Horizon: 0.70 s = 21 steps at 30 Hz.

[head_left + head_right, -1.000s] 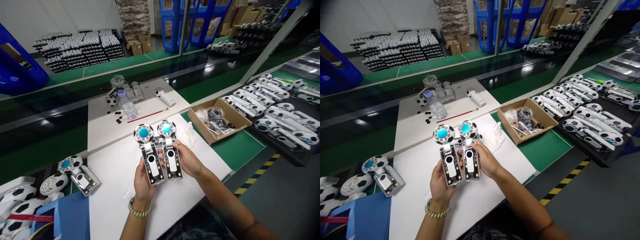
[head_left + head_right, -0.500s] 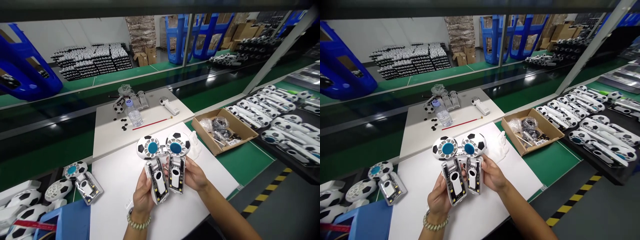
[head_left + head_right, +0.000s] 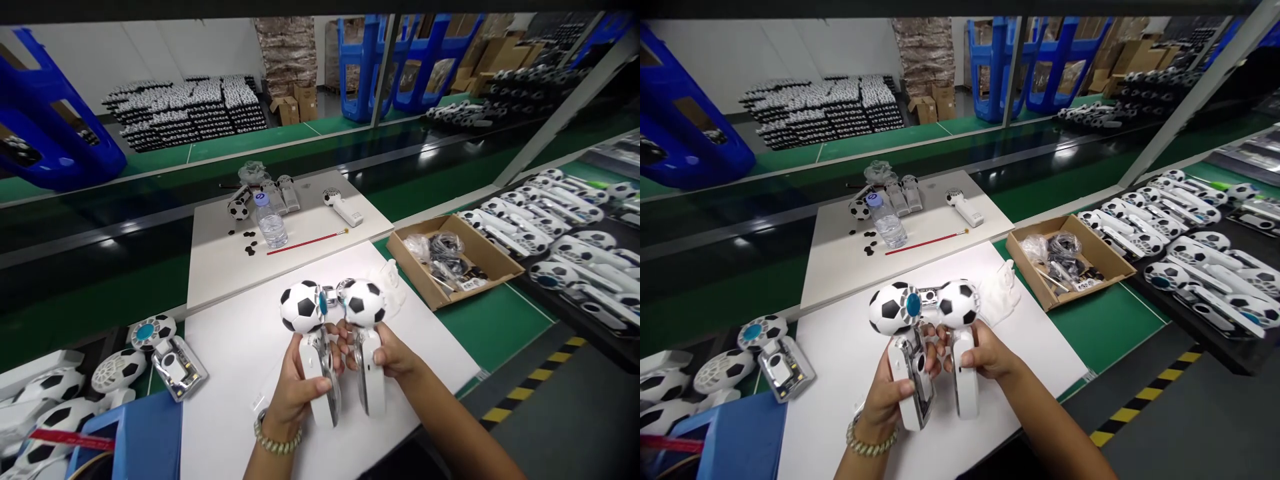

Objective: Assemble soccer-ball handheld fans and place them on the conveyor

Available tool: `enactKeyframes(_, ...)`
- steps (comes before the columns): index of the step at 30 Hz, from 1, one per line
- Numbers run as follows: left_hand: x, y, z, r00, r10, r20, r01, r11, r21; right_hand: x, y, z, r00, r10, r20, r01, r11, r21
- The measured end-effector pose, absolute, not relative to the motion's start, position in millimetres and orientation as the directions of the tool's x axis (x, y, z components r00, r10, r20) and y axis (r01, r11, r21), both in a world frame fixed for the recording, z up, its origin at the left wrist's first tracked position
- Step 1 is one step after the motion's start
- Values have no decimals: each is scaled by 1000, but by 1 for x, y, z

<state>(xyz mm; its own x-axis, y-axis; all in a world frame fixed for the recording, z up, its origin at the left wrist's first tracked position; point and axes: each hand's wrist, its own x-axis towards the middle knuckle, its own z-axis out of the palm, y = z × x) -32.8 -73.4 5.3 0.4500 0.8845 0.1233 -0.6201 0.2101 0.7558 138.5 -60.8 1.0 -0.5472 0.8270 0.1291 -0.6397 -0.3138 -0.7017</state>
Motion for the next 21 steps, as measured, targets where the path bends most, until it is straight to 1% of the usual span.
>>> enactKeyframes(2,-29,-72,6,414,905,96,-625,206,753,139,-58,-5,-554,824,114,-701,-388,-598)
enactKeyframes(4,-25,-71,6,355,935,2,-606,228,762,139,-55,-9,-535,845,16,-719,-445,-533)
enactKeyframes(6,-23,-71,6,289,948,-130,-572,280,771,138,-53,-8,-467,877,-111,-718,-450,-531)
enactKeyframes(7,-23,-70,6,266,945,-189,-549,310,776,137,-53,-5,-423,893,-152,-718,-433,-545)
enactKeyframes(9,-23,-68,8,225,941,-254,-506,335,794,135,-53,2,-375,913,-160,-699,-392,-598)
enactKeyframes(11,-24,-66,9,105,965,-242,-430,263,863,134,-54,8,-370,917,-150,-649,-371,-664)
enactKeyframes(13,-24,-64,10,-70,981,-183,-327,151,933,134,-55,11,-369,916,-158,-574,-358,-736)
enactKeyframes(15,-23,-64,11,-186,976,-114,-227,70,971,136,-57,10,-367,918,-148,-495,-328,-805)
enactKeyframes(19,-17,-67,13,-253,967,7,-132,-42,990,142,-59,3,-387,921,-50,-335,-191,-922)
enactKeyframes(21,-16,-69,14,-273,961,30,-126,-67,990,146,-60,0,-366,930,-32,-261,-136,-956)
